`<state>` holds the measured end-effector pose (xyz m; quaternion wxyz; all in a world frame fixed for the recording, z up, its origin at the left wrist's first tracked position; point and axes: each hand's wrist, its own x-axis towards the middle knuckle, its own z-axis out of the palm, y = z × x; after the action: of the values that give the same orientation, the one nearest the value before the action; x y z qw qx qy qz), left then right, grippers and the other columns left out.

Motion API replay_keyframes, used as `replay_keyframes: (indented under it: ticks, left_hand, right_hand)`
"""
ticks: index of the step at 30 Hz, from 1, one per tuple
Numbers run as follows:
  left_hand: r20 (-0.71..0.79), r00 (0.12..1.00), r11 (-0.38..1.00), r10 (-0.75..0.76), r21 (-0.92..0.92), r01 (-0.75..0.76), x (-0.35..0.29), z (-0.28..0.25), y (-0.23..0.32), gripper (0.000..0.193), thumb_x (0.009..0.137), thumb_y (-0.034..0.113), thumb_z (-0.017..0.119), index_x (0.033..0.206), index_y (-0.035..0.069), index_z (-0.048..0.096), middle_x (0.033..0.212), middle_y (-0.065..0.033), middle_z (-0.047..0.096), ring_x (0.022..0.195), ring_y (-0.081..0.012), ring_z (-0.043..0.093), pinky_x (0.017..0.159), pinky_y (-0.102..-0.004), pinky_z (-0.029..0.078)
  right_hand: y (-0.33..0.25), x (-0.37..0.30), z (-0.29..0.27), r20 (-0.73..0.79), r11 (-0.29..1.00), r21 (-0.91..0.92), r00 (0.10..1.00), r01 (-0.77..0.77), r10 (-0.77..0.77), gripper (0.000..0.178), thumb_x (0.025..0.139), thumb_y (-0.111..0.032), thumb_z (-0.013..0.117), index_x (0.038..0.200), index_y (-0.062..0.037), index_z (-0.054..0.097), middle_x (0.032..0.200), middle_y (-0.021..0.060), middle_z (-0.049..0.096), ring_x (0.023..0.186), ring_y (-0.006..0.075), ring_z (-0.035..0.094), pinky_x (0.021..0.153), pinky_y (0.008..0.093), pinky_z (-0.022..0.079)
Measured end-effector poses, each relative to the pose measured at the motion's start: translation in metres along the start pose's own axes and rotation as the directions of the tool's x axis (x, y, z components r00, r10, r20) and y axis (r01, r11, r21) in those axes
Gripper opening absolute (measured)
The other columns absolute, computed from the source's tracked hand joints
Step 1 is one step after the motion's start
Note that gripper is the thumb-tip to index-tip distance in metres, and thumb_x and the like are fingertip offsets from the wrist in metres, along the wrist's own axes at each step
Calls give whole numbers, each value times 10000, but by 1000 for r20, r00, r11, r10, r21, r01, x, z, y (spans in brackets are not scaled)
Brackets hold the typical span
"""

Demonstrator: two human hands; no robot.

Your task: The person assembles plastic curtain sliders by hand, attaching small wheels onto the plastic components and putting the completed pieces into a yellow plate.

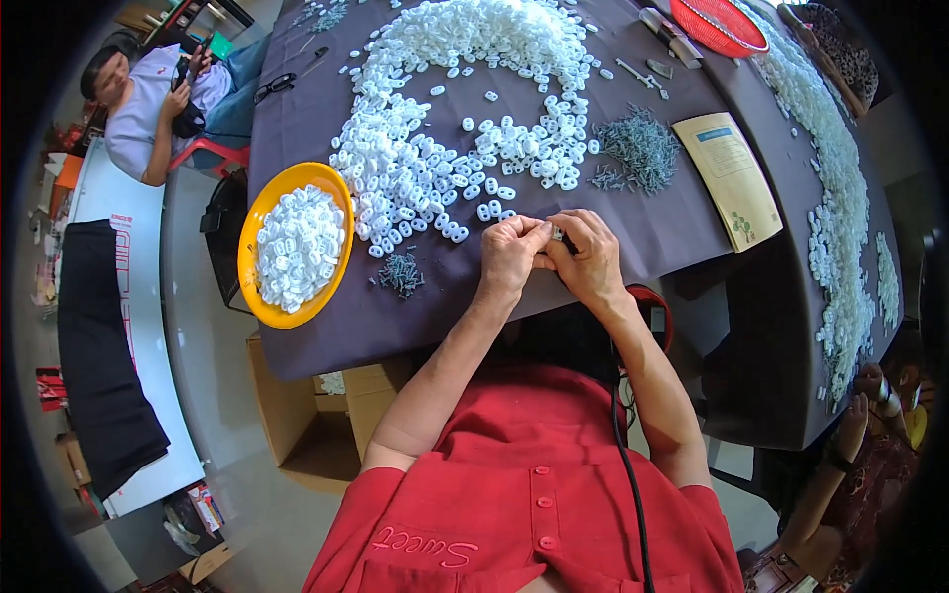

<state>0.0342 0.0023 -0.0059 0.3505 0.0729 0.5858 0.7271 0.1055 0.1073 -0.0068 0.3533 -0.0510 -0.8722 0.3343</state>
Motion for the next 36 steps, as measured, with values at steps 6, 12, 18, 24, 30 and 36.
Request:
replay_keyframes:
  ticks: [6, 12, 18, 24, 30, 36]
  left_hand:
    - [-9, 1000, 1000, -1, -16, 1, -1, 0, 1, 102, 849, 71, 563, 827, -26, 583, 733, -89, 620, 585, -130, 613, 509, -229, 528]
    - [-21, 1000, 999, -20, -47, 19, -3, 1, 4, 92, 845, 61, 560, 817, -23, 583, 734, -96, 623, 586, -138, 616, 512, -233, 533]
    - [-1, 998, 997, -57, -47, 57, 1, 0, 5, 97, 846, 66, 555, 808, -19, 580, 733, -98, 621, 601, -141, 620, 529, -249, 544]
    - [-42, 999, 999, -2, -49, 0, 0, 3, -1, 119, 863, 84, 540, 821, -25, 564, 734, -95, 610, 586, -136, 608, 525, -250, 542]
    - [-14, 999, 1000, 29, -7, -29, -10, -7, 0, 143, 888, 91, 495, 857, -43, 536, 772, -118, 602, 600, -182, 631, 480, -257, 532]
    - [-88, 988, 985, 124, 132, -112, -27, -50, 33, 145, 891, 122, 507, 898, -19, 542, 813, -105, 610, 575, -166, 633, 399, -218, 481]
  right_hand:
    - [0, -1, 0, -6, 999, -12, 999, 40, -40, 196, 671, -41, 629, 855, -27, 561, 805, 114, 589, 734, 294, 570, 646, 371, 470]
    - [0, -1, 0, 26, 997, -44, 998, 56, -55, 196, 690, -59, 628, 869, -29, 556, 800, 110, 589, 730, 284, 570, 648, 362, 468]
    - [2, 0, 0, 44, 995, -77, 997, 59, -56, 176, 704, -75, 625, 861, -30, 560, 794, 100, 592, 735, 277, 574, 656, 363, 469]
    - [3, 1, -1, 46, 998, 29, 997, -61, 59, 225, 681, -82, 654, 888, -18, 593, 811, 105, 605, 749, 279, 585, 666, 346, 474]
    - [-1, 11, -31, 240, 982, 186, 971, -38, -7, 216, 704, -39, 644, 911, 11, 610, 813, 130, 608, 749, 252, 601, 665, 310, 479]
    - [41, 30, -54, 52, 972, -198, 988, -130, 143, 74, 752, -22, 610, 824, -33, 623, 767, 96, 584, 699, 249, 591, 619, 312, 463]
